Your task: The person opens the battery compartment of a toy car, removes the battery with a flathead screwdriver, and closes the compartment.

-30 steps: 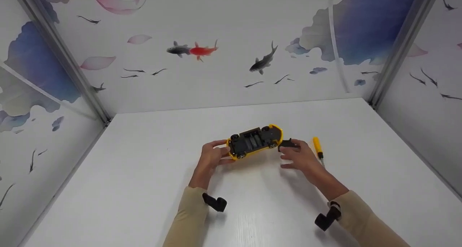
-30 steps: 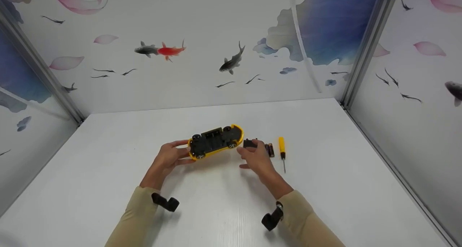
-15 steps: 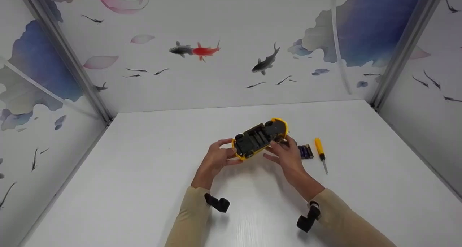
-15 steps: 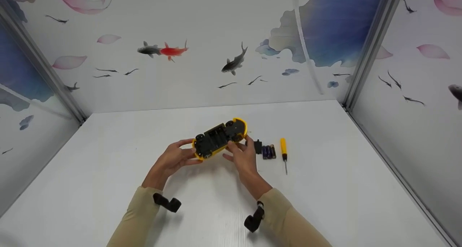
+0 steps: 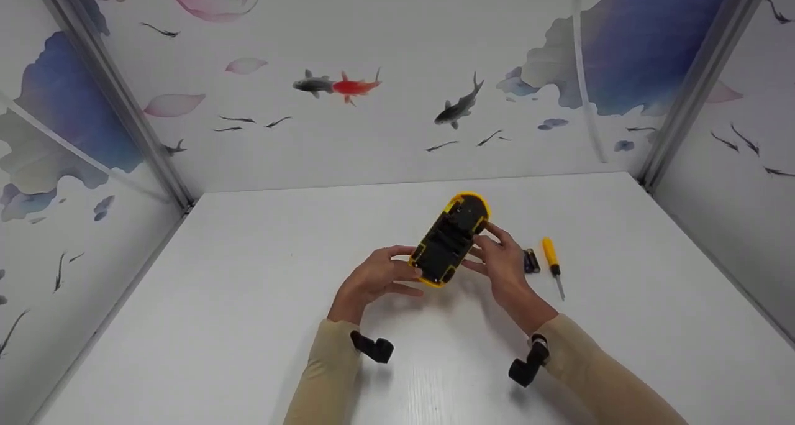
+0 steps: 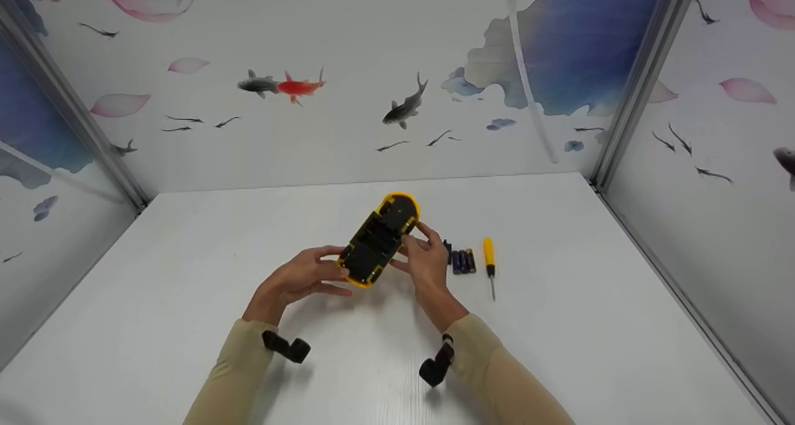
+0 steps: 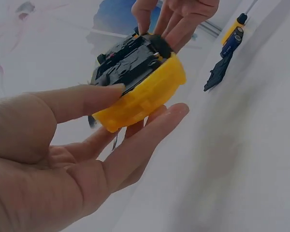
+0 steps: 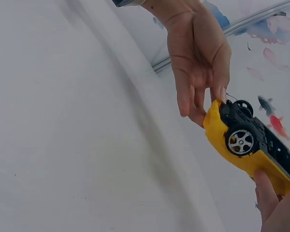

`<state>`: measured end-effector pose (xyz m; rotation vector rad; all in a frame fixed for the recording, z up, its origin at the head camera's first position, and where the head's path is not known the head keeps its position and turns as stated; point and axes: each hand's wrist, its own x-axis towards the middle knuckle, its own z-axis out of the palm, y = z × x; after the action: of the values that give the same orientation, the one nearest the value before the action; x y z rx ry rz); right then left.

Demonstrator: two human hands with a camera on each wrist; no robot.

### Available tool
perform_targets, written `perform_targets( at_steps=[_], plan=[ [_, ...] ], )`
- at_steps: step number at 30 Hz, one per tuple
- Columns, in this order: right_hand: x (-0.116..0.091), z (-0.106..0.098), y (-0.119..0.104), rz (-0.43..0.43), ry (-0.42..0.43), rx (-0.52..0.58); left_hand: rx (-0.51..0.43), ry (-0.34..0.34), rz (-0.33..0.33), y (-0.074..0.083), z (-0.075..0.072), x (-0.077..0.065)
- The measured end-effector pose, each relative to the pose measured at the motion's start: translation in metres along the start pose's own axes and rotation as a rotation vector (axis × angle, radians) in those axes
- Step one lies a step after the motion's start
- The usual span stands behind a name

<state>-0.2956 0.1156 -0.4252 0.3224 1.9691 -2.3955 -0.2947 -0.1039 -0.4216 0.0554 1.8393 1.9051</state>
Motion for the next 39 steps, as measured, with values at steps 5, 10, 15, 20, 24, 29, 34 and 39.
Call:
perform_targets(
  at_steps=[5,10,15,20,24,29,34,39],
  plan=[
    [0.002,0.0,-0.002,0.012,0.016,-0.029,0.063,-0.053,0.009,-0.001,0.0,-0.001],
    [0.002,0.0,-0.003,0.014,-0.008,-0.081,0.15,-0.056,0.012,0.0,-0.004,-0.002],
    [0.001,0.002,-0.003,0.042,-0.042,-0.162,0.18,-0.005,0.059,0.0,-0.006,0.0],
    [-0.001,0.005,-0.001,0.058,-0.099,-0.201,0.162,0.014,0.106,0.0,-0.005,0.001],
    [-0.002,0.007,0.0,0.068,-0.14,-0.234,0.148,0.021,0.102,-0.001,-0.005,0.001],
    [-0.001,0.007,0.0,0.063,-0.178,-0.264,0.149,0.028,0.097,-0.002,-0.007,0.001],
    [0.004,0.006,0.0,0.043,-0.23,-0.3,0.148,0.037,0.082,-0.002,-0.007,0.001],
    [0.013,-0.001,-0.002,0.003,-0.303,-0.378,0.088,0.035,0.049,-0.003,-0.01,0.002]
  ],
)
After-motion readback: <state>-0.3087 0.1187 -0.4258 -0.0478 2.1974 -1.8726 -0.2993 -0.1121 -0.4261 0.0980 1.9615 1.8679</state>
